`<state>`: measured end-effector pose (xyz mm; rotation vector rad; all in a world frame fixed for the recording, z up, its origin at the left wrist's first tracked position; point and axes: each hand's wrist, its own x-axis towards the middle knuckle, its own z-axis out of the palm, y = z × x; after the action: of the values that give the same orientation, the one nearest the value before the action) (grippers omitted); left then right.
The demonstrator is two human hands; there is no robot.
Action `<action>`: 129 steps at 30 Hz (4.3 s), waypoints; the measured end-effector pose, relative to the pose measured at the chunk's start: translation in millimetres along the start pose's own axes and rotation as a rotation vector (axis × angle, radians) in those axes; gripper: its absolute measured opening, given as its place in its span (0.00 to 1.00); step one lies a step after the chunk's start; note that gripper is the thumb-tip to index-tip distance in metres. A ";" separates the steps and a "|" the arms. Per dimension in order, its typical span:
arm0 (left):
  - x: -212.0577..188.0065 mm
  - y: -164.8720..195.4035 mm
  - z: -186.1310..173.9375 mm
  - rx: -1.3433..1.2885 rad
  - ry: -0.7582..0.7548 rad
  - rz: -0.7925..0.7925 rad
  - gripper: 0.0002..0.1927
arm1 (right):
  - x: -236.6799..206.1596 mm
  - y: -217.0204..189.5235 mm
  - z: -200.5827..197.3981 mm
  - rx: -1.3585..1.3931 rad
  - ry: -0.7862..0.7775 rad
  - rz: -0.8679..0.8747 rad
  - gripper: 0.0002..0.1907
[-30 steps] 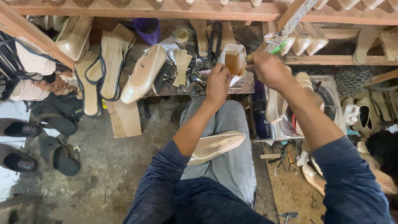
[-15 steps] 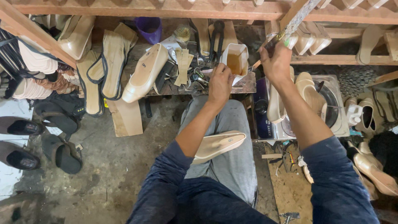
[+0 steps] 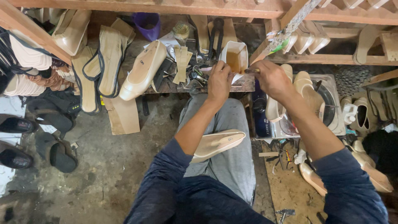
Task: The person applies glue to the inner sole of a beige shoe using a brush. They repeatedly dip the brush into a container of glue and spread it along the shoe's interior, then place the shoe on a nearby surface and pick up another shoe to continue the process.
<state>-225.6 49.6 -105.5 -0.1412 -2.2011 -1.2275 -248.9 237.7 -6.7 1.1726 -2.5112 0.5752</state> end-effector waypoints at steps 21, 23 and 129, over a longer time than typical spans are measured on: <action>-97.9 38.9 -130.9 -0.319 -0.726 -0.230 0.45 | 17.3 7.4 -1.6 0.972 0.525 0.610 0.11; -116.8 45.7 -149.8 -0.268 -0.831 -0.260 0.53 | 18.2 2.2 -7.3 0.705 0.484 0.503 0.09; 12.3 -33.6 26.2 -0.108 -0.328 -0.142 0.61 | -8.5 56.0 61.9 1.342 0.523 0.940 0.08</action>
<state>-259.9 49.3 -133.5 -0.2487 -2.4580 -1.4908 -293.9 246.3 -76.9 -0.1620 -1.8698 2.5743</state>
